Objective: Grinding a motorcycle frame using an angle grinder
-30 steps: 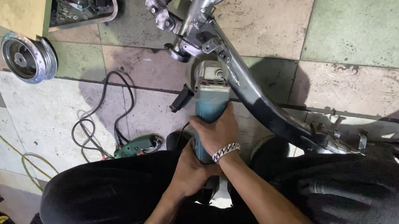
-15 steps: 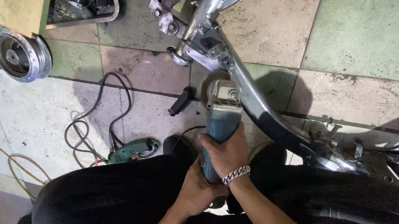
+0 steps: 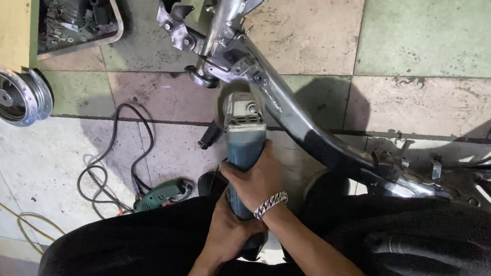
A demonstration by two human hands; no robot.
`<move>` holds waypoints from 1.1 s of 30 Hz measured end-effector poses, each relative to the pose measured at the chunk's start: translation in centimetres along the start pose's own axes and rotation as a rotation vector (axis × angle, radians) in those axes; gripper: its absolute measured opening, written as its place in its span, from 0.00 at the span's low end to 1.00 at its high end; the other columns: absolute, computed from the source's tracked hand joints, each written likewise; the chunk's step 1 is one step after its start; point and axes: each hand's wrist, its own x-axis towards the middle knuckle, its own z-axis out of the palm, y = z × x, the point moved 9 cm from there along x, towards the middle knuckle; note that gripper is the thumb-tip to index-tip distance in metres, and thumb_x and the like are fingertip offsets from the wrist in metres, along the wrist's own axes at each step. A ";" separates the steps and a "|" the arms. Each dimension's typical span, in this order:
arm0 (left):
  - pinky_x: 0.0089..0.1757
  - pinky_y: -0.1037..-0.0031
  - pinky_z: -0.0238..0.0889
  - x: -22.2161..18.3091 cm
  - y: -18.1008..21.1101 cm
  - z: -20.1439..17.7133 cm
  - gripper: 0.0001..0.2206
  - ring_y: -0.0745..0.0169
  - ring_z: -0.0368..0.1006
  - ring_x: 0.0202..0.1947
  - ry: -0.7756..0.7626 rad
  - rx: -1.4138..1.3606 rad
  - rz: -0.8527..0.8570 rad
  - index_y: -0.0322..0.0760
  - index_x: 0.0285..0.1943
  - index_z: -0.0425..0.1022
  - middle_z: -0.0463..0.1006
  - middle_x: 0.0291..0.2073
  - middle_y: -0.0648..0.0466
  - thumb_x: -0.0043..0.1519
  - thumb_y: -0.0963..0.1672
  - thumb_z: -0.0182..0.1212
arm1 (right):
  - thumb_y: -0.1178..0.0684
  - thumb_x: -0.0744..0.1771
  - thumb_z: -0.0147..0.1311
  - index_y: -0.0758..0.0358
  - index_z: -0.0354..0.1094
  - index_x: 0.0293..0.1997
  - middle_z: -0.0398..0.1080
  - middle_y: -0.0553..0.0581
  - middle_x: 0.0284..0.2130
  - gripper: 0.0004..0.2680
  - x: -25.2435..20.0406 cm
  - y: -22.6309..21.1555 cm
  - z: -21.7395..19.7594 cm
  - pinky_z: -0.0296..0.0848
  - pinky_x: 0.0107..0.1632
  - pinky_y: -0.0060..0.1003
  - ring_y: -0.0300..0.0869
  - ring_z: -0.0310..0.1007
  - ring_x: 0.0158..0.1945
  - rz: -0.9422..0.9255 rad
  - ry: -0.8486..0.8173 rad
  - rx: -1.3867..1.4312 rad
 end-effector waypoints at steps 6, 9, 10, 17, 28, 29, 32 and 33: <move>0.45 0.69 0.73 0.4 0.1 0.1 0.31 0.62 0.75 0.42 -0.028 -0.017 -0.005 0.34 0.54 0.72 0.82 0.44 0.49 0.35 0.38 0.69 | 0.40 0.54 0.69 0.62 0.59 0.45 0.75 0.61 0.31 0.25 0.2 -0.5 -0.1 0.71 0.36 0.51 0.58 0.78 0.37 -0.012 0.010 0.063; 0.47 0.67 0.72 0.2 -0.2 0.1 0.33 0.59 0.76 0.45 -0.007 -0.033 -0.051 0.34 0.57 0.70 0.81 0.46 0.49 0.36 0.37 0.69 | 0.39 0.55 0.68 0.60 0.58 0.46 0.75 0.59 0.30 0.25 0.0 -0.2 0.0 0.71 0.34 0.51 0.58 0.77 0.35 0.033 -0.017 0.045; 0.47 0.67 0.72 0.2 -0.1 0.1 0.33 0.59 0.76 0.45 -0.008 -0.032 -0.048 0.34 0.57 0.70 0.81 0.46 0.49 0.36 0.37 0.69 | 0.39 0.55 0.68 0.60 0.58 0.46 0.75 0.59 0.30 0.25 0.2 -0.2 0.1 0.71 0.34 0.51 0.58 0.77 0.35 0.030 -0.016 0.047; 0.46 0.69 0.74 0.2 -0.8 0.0 0.32 0.61 0.77 0.42 0.003 -0.051 -0.017 0.33 0.55 0.71 0.83 0.45 0.47 0.37 0.38 0.76 | 0.37 0.53 0.69 0.58 0.60 0.47 0.77 0.61 0.32 0.27 0.0 -0.4 0.1 0.73 0.38 0.53 0.61 0.78 0.38 0.037 -0.015 0.001; 0.48 0.70 0.71 -0.5 0.0 1.4 0.34 0.60 0.76 0.45 -0.011 -0.019 0.042 0.34 0.56 0.68 0.81 0.47 0.48 0.37 0.38 0.76 | 0.40 0.53 0.70 0.59 0.60 0.49 0.76 0.61 0.36 0.27 -0.4 1.1 -1.4 0.72 0.41 0.51 0.58 0.77 0.40 0.069 0.010 0.016; 0.45 0.70 0.72 -0.7 0.1 1.3 0.34 0.62 0.76 0.43 0.008 0.054 -0.010 0.36 0.55 0.70 0.82 0.45 0.51 0.35 0.39 0.75 | 0.38 0.52 0.68 0.58 0.60 0.53 0.76 0.60 0.38 0.29 -0.6 1.3 -1.5 0.74 0.43 0.51 0.57 0.78 0.42 0.121 -0.009 0.032; 0.37 0.69 0.73 -1.2 -0.5 1.5 0.34 0.64 0.74 0.37 0.040 0.141 -0.078 0.38 0.54 0.71 0.82 0.41 0.52 0.34 0.40 0.77 | 0.39 0.52 0.67 0.58 0.62 0.57 0.77 0.59 0.43 0.30 -1.0 1.9 -2.1 0.75 0.47 0.48 0.53 0.78 0.46 0.147 -0.002 0.100; 0.31 0.68 0.73 -1.3 -0.8 1.5 0.34 0.65 0.73 0.34 0.050 0.159 -0.092 0.38 0.54 0.70 0.81 0.39 0.52 0.34 0.41 0.79 | 0.42 0.52 0.67 0.58 0.65 0.57 0.76 0.59 0.46 0.29 -1.0 1.9 -2.5 0.75 0.50 0.45 0.51 0.77 0.48 0.119 0.029 0.157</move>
